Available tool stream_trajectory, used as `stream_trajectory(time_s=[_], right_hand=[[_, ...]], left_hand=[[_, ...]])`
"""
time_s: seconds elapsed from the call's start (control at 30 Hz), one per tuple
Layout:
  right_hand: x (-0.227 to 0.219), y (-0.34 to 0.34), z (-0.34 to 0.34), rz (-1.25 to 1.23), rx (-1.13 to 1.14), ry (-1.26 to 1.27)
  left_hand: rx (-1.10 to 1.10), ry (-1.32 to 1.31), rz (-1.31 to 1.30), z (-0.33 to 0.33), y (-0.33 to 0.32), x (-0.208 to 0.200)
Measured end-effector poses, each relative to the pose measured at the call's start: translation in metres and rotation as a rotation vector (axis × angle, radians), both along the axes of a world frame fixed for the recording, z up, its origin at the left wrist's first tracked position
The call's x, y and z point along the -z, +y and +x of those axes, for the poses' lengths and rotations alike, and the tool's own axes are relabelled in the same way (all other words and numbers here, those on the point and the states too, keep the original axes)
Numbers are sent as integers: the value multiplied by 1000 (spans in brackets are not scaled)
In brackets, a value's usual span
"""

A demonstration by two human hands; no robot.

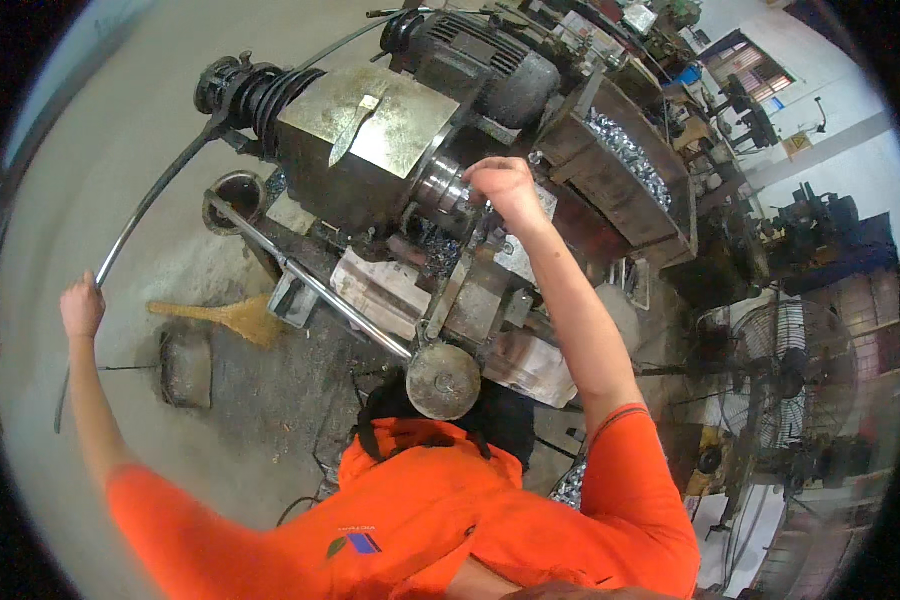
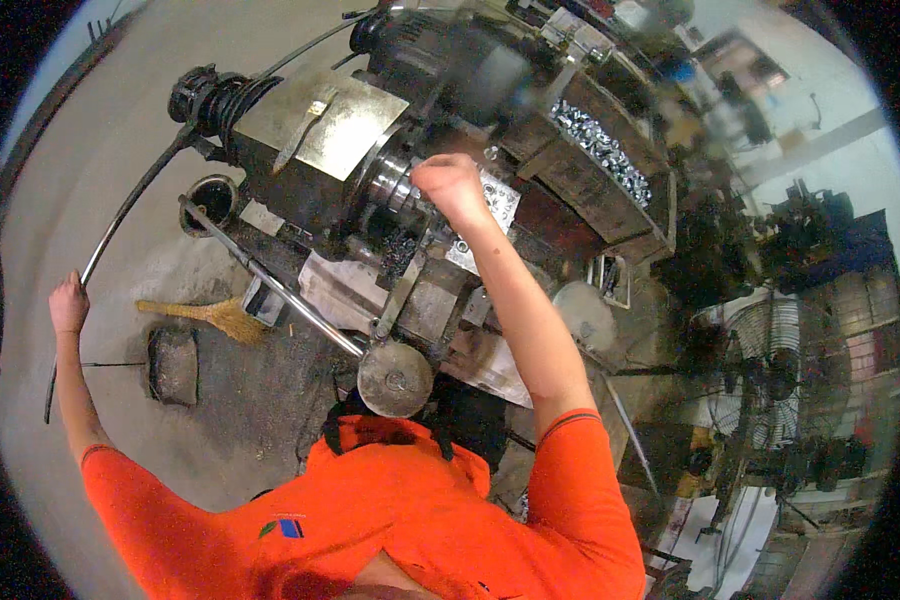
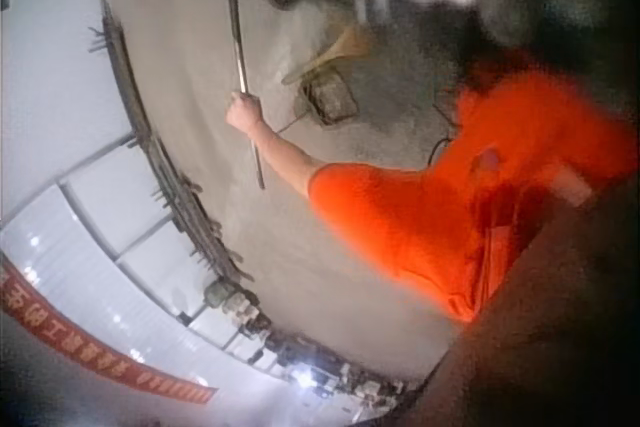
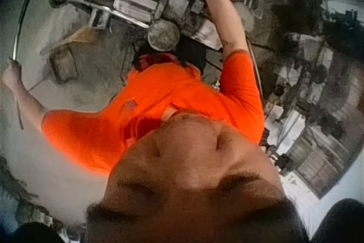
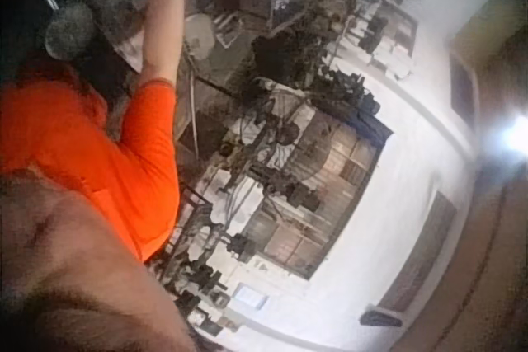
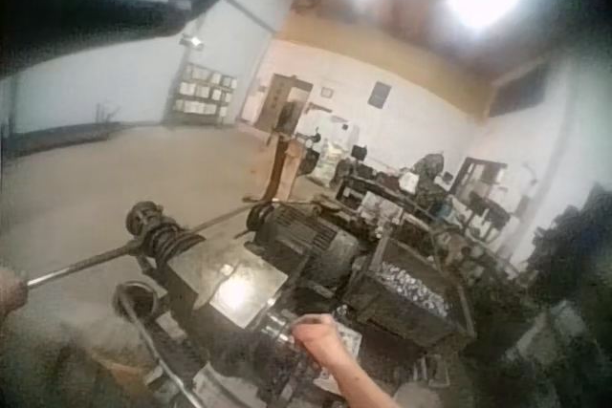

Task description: The person operates a metal turning machine, repeatedly inserting small metal pieces into the chuck, engaging the machine with a lever, and collecting the finished parts into a perforated tray. The cycle is repeated continuously throughout the clip.

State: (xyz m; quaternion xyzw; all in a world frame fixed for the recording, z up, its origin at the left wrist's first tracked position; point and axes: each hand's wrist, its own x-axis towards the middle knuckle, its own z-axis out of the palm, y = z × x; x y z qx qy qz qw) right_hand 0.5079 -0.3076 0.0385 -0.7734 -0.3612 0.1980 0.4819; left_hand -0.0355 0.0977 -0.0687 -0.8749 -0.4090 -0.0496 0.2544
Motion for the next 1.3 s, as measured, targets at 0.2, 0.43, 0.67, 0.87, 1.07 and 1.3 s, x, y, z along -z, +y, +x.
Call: stream_trajectory(time_s=[0.2, 0.43, 0.67, 0.87, 1.07, 1.3], right_hand=[[-20, -48, -4, 51, 27, -422], [-10, -212, 3, -20, 258, -438], [38, -394, -26, -164, 658, -173], [76, -537, -43, -660, 914, -509], [142, -651, -78, -1189, 1069, -508], [141, -600, -167, -1219, 998, -293]], left_hand=[[-249, -131, -146, 32, -14, -5], [190, -1013, -240, 142, -130, 83], [334, -12, -652, 228, -192, 156], [292, 326, -470, 250, -172, 123], [217, -235, -729, 216, -155, 100], [-70, -1065, -1326, 232, -177, 13]])
